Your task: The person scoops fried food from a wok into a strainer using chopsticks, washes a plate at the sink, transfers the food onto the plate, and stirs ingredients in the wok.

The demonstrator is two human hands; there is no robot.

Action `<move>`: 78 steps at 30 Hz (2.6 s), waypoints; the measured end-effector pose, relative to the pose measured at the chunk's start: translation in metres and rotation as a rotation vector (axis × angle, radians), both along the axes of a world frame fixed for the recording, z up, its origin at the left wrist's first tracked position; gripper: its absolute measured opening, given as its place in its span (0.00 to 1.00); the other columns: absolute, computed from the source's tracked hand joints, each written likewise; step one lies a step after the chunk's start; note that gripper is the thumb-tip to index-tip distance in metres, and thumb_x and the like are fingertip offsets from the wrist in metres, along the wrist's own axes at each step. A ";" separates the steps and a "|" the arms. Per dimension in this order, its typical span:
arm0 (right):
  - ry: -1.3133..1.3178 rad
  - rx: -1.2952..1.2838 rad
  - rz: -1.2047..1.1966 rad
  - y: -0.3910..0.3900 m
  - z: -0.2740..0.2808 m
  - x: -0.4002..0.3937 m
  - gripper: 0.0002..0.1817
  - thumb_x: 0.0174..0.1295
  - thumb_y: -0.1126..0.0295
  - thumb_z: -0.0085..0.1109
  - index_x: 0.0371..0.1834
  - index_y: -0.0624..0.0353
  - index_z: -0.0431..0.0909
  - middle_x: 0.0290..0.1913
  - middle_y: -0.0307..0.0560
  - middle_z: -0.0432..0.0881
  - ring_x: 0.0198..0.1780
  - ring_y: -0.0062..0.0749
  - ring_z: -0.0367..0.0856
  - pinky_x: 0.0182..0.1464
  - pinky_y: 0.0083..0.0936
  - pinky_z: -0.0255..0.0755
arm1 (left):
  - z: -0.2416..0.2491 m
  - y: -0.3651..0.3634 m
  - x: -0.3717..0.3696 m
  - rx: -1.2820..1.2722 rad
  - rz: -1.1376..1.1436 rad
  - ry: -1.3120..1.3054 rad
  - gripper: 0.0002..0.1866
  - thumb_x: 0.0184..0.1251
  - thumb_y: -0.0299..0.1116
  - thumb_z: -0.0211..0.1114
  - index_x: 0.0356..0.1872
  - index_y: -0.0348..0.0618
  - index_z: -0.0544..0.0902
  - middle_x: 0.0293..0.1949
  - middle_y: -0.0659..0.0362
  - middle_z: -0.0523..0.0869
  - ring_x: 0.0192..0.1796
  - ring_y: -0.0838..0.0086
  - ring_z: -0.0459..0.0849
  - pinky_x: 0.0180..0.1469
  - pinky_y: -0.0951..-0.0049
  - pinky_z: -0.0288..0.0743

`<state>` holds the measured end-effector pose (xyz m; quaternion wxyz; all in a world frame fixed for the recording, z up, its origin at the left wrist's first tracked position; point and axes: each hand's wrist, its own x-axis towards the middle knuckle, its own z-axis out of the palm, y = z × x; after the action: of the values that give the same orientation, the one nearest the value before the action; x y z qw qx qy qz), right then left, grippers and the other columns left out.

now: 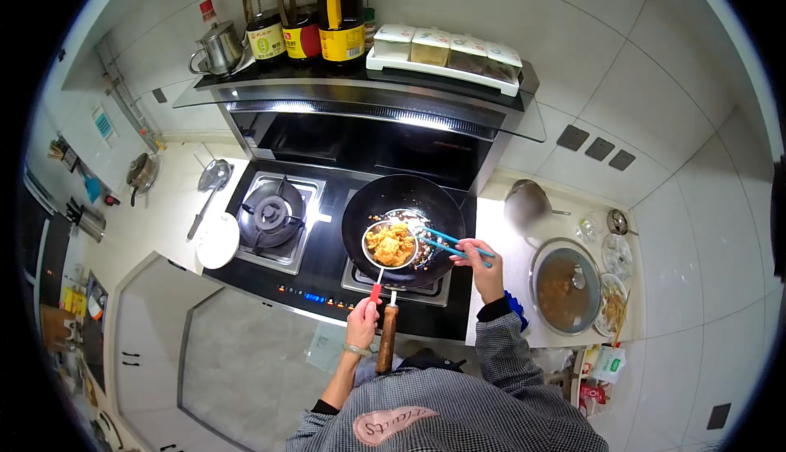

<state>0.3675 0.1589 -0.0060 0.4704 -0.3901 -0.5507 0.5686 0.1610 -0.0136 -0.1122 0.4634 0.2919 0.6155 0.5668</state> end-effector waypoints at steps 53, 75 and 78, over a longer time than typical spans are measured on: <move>-0.002 -0.072 -0.114 0.015 -0.074 -0.011 0.14 0.68 0.67 0.52 0.41 0.70 0.78 0.37 0.50 0.82 0.34 0.31 0.84 0.38 0.20 0.79 | 0.038 0.014 -0.033 0.073 0.054 0.062 0.12 0.73 0.36 0.49 0.41 0.41 0.78 0.18 0.71 0.66 0.18 0.90 0.60 0.18 0.86 0.53; 0.027 0.039 0.009 -0.003 0.002 -0.020 0.16 0.69 0.65 0.50 0.44 0.70 0.77 0.38 0.51 0.82 0.37 0.32 0.84 0.40 0.22 0.78 | 0.028 0.017 -0.022 0.040 0.018 0.028 0.13 0.73 0.36 0.50 0.41 0.39 0.79 0.18 0.69 0.68 0.18 0.89 0.64 0.18 0.85 0.58; 0.042 0.074 -0.065 0.001 0.010 -0.015 0.15 0.69 0.64 0.51 0.43 0.69 0.77 0.37 0.49 0.82 0.35 0.29 0.84 0.39 0.20 0.78 | 0.037 0.023 -0.023 0.021 -0.004 -0.014 0.13 0.73 0.36 0.50 0.41 0.39 0.79 0.18 0.70 0.68 0.18 0.89 0.63 0.18 0.85 0.57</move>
<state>0.3526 0.1600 0.0038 0.5141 -0.3780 -0.5482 0.5406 0.1378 0.0090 -0.0748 0.4655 0.2939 0.6057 0.5745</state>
